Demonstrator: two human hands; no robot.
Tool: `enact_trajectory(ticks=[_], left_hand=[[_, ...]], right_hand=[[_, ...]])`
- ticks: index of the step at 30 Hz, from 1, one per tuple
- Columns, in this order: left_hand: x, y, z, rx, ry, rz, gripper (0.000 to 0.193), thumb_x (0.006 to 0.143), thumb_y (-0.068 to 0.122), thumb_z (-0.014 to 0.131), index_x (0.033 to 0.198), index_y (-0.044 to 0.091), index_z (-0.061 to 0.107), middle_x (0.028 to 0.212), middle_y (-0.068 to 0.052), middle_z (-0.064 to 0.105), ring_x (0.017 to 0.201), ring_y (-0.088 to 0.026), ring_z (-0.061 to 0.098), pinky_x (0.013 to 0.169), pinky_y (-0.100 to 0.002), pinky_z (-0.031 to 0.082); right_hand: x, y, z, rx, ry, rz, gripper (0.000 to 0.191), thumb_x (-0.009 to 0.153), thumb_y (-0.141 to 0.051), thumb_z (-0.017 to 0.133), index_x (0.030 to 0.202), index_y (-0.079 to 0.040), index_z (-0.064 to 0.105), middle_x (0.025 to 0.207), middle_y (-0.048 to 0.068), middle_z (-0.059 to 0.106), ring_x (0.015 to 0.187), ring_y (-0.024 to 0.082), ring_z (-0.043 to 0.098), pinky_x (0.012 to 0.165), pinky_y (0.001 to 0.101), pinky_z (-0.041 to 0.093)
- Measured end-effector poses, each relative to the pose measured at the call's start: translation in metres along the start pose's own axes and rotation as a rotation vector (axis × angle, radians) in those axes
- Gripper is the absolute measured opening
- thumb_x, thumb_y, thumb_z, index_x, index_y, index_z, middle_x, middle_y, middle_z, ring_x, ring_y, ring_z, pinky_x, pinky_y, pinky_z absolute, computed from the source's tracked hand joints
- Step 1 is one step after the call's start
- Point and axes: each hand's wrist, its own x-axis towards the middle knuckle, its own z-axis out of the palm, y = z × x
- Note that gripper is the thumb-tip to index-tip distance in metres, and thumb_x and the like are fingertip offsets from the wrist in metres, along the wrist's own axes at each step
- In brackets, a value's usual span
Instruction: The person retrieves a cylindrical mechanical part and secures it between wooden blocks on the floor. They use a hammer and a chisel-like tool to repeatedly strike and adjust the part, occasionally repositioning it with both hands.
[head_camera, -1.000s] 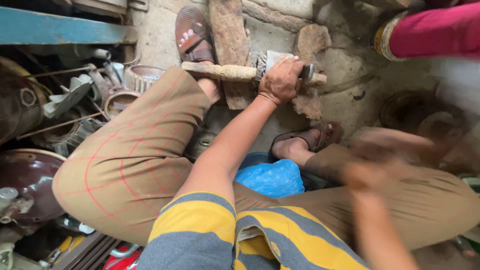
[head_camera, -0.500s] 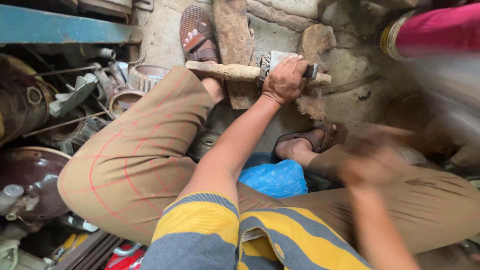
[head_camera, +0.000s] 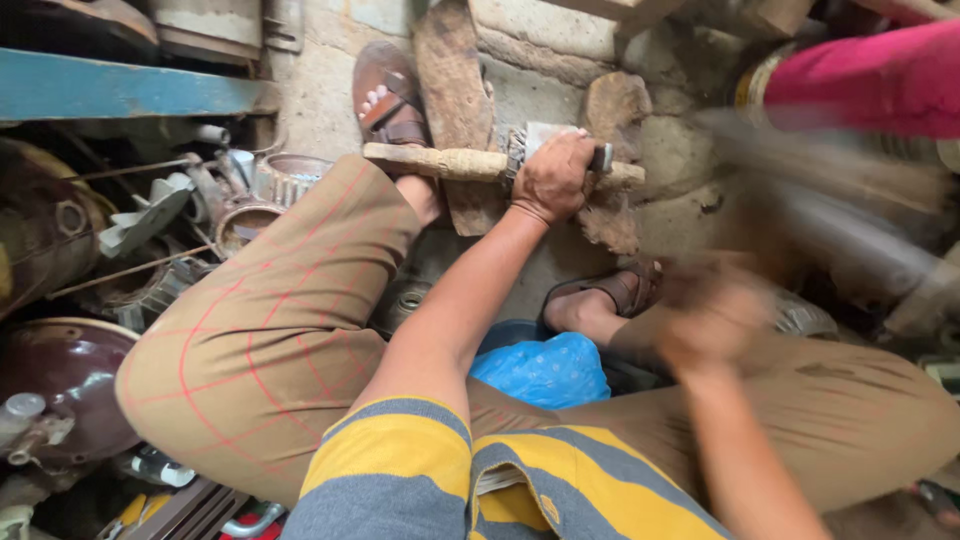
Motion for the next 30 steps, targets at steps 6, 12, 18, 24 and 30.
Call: enact_trajectory(ticks=[6, 12, 18, 24, 30], left_hand=[[0.002, 0.0, 0.005, -0.002, -0.013, -0.048, 0.034, 0.09, 0.021, 0.07, 0.117, 0.003, 0.061, 0.118, -0.023, 0.07, 0.112, -0.038, 0.068, 0.104, -0.043, 0.052], [-0.001, -0.001, 0.002, 0.006, -0.004, -0.026, 0.033, 0.089, 0.021, 0.068, 0.116, 0.003, 0.062, 0.118, -0.023, 0.07, 0.112, -0.038, 0.068, 0.107, -0.044, 0.051], [0.007, 0.002, -0.002, 0.001, -0.02, -0.044, 0.031, 0.09, 0.021, 0.068, 0.115, 0.005, 0.063, 0.117, -0.023, 0.071, 0.112, -0.039, 0.068, 0.104, -0.045, 0.051], [0.0, 0.0, -0.001, -0.014, 0.002, -0.042, 0.032, 0.093, 0.026, 0.068, 0.117, 0.006, 0.062, 0.119, -0.024, 0.069, 0.114, -0.04, 0.068, 0.108, -0.045, 0.05], [-0.004, -0.006, 0.003, 0.019, -0.026, -0.005, 0.034, 0.094, 0.022, 0.067, 0.122, 0.005, 0.061, 0.121, -0.024, 0.069, 0.115, -0.039, 0.067, 0.11, -0.045, 0.05]], right_hand=[[0.009, 0.02, -0.023, -0.137, -0.157, 0.248, 0.044, 0.117, -0.033, 0.046, 0.094, 0.003, 0.057, 0.082, 0.023, 0.053, 0.071, 0.04, 0.049, 0.067, 0.0451, 0.043], [0.007, -0.023, -0.055, 0.4, 0.213, -0.021, 0.042, 0.114, -0.033, 0.047, 0.093, 0.002, 0.059, 0.077, 0.022, 0.057, 0.068, 0.039, 0.054, 0.064, 0.045, 0.044], [0.014, 0.006, 0.017, -0.023, -0.187, 0.285, 0.042, 0.111, -0.035, 0.05, 0.093, 0.001, 0.061, 0.073, 0.02, 0.058, 0.065, 0.038, 0.056, 0.061, 0.045, 0.044], [-0.008, -0.009, -0.056, 0.25, 0.086, 0.112, 0.055, 0.115, -0.047, 0.052, 0.094, 0.004, 0.056, 0.069, 0.013, 0.049, 0.06, 0.021, 0.048, 0.056, 0.0347, 0.036], [0.011, -0.02, -0.006, 0.041, -0.133, 0.171, 0.047, 0.112, -0.04, 0.05, 0.091, 0.001, 0.06, 0.07, 0.017, 0.059, 0.065, 0.036, 0.058, 0.058, 0.0424, 0.044]])
